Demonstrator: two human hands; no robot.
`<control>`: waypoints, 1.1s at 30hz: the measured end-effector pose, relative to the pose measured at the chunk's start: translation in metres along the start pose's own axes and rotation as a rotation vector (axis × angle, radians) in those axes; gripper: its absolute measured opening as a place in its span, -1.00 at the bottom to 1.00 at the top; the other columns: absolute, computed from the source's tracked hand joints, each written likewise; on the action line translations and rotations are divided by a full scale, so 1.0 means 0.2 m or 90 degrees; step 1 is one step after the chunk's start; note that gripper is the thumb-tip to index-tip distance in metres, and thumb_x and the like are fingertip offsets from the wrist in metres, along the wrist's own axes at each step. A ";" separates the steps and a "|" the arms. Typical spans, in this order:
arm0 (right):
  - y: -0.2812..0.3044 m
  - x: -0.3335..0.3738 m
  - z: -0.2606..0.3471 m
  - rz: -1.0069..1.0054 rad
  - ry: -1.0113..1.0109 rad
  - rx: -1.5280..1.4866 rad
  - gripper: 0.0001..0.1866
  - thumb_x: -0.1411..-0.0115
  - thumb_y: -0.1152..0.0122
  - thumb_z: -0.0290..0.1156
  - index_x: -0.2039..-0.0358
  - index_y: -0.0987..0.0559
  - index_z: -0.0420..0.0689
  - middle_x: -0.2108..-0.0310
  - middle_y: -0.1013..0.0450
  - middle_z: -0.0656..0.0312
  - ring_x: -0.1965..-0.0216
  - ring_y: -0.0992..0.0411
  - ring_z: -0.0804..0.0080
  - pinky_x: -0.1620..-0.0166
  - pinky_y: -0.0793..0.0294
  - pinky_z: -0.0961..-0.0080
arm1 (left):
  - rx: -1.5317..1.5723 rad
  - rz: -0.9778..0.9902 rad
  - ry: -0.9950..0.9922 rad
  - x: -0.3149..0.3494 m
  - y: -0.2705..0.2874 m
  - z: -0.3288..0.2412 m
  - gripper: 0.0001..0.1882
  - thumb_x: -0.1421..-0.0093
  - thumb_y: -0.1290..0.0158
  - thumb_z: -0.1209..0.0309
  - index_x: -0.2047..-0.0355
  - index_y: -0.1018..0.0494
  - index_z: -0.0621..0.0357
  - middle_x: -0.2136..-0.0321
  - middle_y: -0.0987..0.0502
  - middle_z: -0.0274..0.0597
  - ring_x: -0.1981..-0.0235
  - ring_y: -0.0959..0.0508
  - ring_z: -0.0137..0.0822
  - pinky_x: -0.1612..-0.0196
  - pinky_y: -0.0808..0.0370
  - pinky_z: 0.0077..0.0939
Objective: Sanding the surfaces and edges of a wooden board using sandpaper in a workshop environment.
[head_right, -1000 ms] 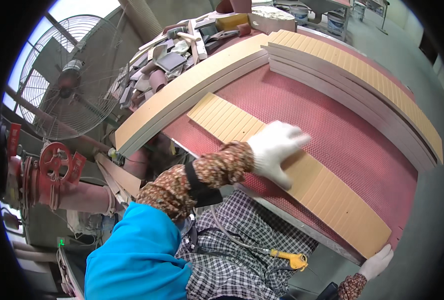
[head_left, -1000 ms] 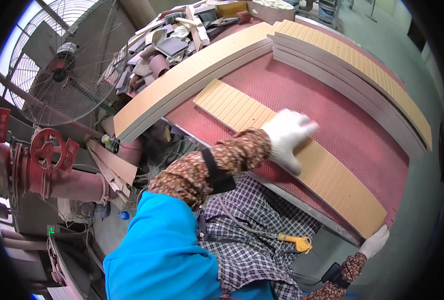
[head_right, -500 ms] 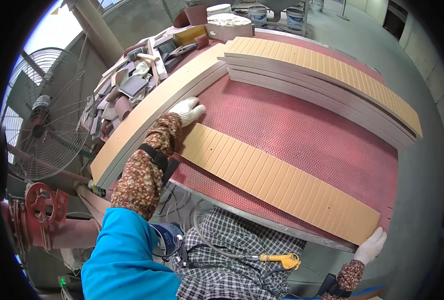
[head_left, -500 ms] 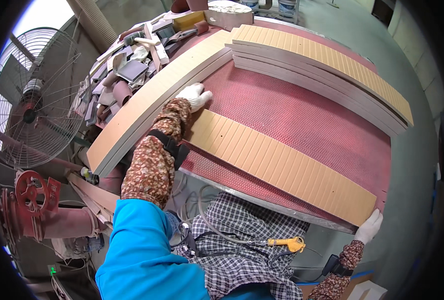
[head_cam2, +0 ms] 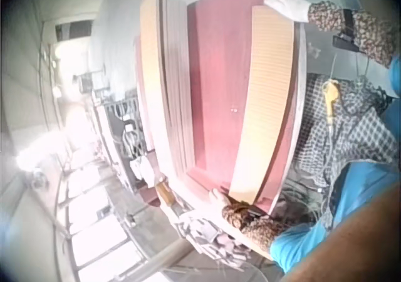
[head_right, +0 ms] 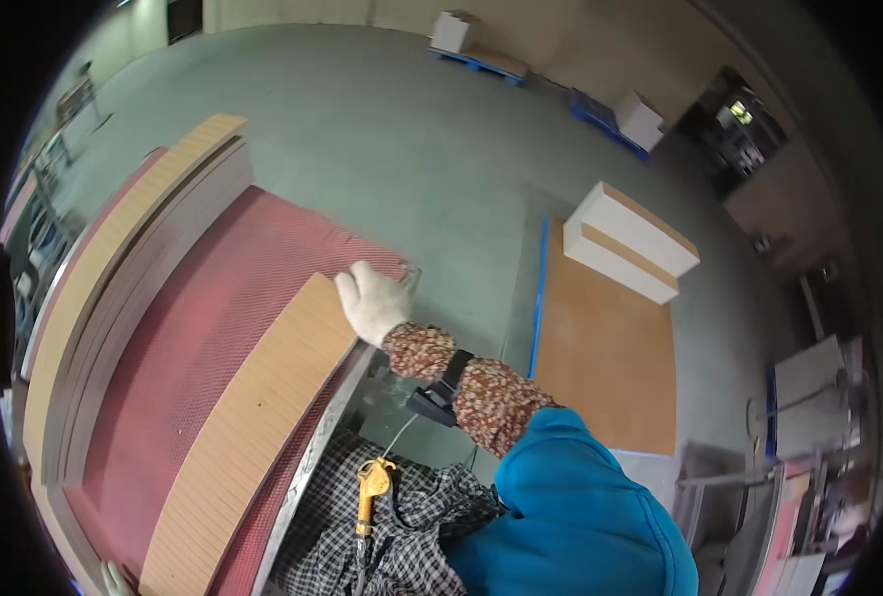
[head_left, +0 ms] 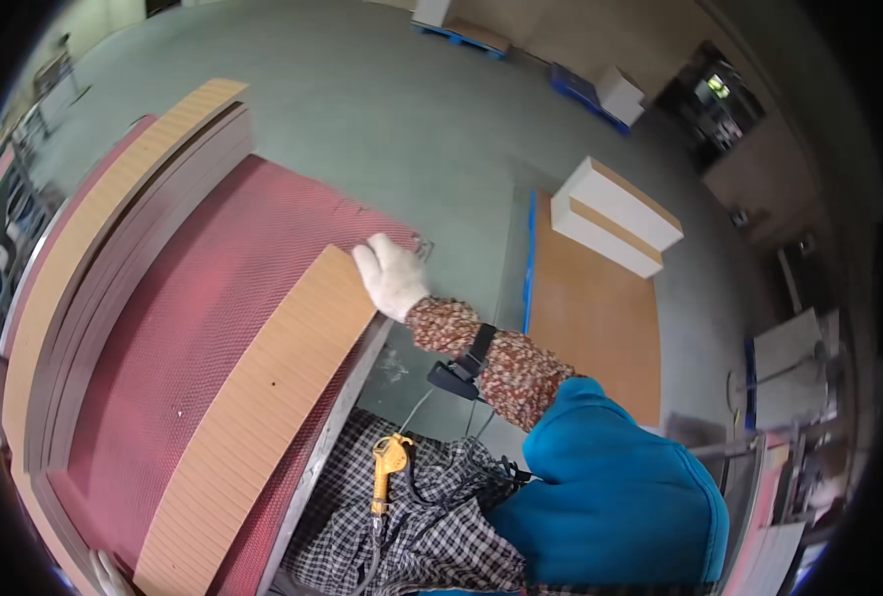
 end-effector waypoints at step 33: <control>-0.05 0.09 0.03 0.020 0.024 -0.118 -0.55 -0.46 -0.06 0.07 0.12 -0.59 -0.10 0.24 -0.61 -0.18 0.17 -0.58 -0.28 0.08 -0.55 -0.14 | 0.008 -0.066 -0.632 1.23 -0.28 -2.30 0.21 0.31 -0.46 0.06 -0.40 -0.26 0.15 -0.07 -0.44 0.15 -0.16 -0.43 0.20 -0.30 -0.35 0.10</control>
Point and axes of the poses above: each hand's wrist, its own x-axis away from the middle knuckle, its own y-axis out of the back of the hand, z = x × y, the point moved 5 cm from there along -x, towards the middle knuckle
